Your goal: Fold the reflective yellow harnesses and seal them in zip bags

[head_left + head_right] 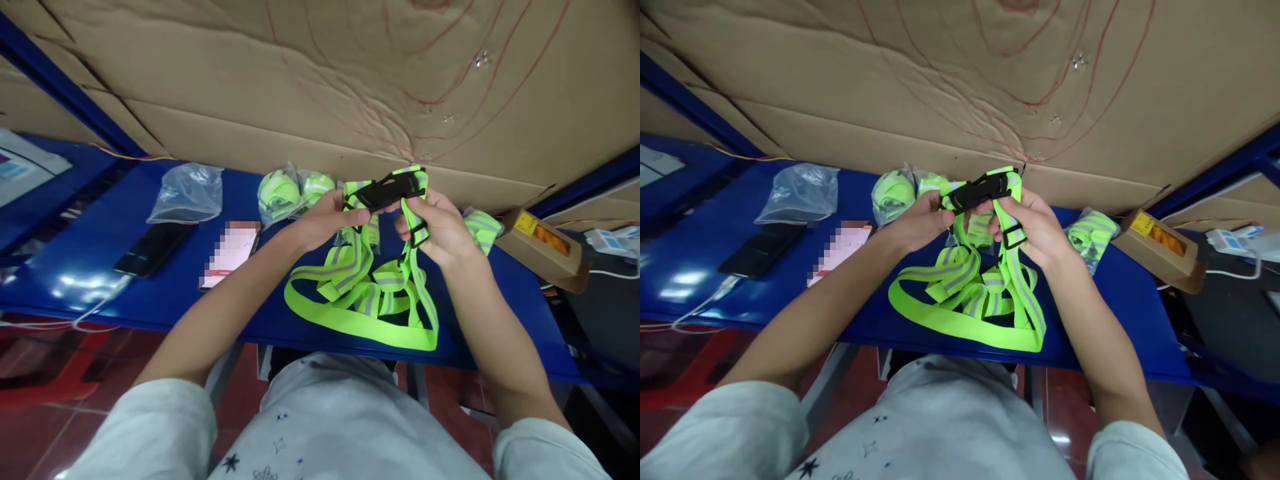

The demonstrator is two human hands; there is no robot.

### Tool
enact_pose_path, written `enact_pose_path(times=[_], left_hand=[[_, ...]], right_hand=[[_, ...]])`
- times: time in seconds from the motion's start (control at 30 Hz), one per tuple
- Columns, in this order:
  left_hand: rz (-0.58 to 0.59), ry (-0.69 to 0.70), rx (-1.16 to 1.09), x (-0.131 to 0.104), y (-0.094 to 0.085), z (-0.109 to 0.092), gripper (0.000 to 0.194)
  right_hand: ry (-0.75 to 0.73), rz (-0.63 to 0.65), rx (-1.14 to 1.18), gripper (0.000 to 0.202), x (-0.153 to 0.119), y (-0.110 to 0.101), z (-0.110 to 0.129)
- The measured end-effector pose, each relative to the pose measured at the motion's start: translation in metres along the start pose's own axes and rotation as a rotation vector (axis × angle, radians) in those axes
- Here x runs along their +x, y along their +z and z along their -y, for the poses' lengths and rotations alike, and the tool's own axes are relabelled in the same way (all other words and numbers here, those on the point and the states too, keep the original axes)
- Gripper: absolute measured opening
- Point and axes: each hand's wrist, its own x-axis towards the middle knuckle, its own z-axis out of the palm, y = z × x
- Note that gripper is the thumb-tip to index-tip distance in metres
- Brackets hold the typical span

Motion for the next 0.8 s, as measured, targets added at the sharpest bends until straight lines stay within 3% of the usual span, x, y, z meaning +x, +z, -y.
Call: enact_pose_path(times=[0.17,0.3,0.4,0.57,0.7,0.8], left_hand=[[0.045,-0.161,-0.298,-0.032,0.024,0.026,0.063],[0.031,-0.314,-0.344,-0.037,0.023,0.043,0.051],[-0.019,-0.304,-0.262,-0.037,0.019,0.047,0.044],[-0.083,-0.25,-0.276,-0.041,0.028,0.044,0.037],[-0.227,-0.165,-0.283,-0.044,0.04,0.054,0.032],[-0.233,-0.111,-0.263,-0.043,0.041,0.061,0.036]], right_hand=[[0.011,-0.121,-0.027,0.038,-0.024,0.01,-0.038],[0.08,-0.261,0.008,0.038,-0.032,0.006,-0.067],[0.132,-0.255,0.019,0.039,-0.032,-0.002,-0.075],[0.051,-0.171,-0.164,0.04,-0.033,-0.003,-0.072],[0.011,-0.227,-0.304,0.039,-0.036,0.004,-0.076],[-0.036,-0.229,-0.362,0.039,-0.036,0.005,-0.083]])
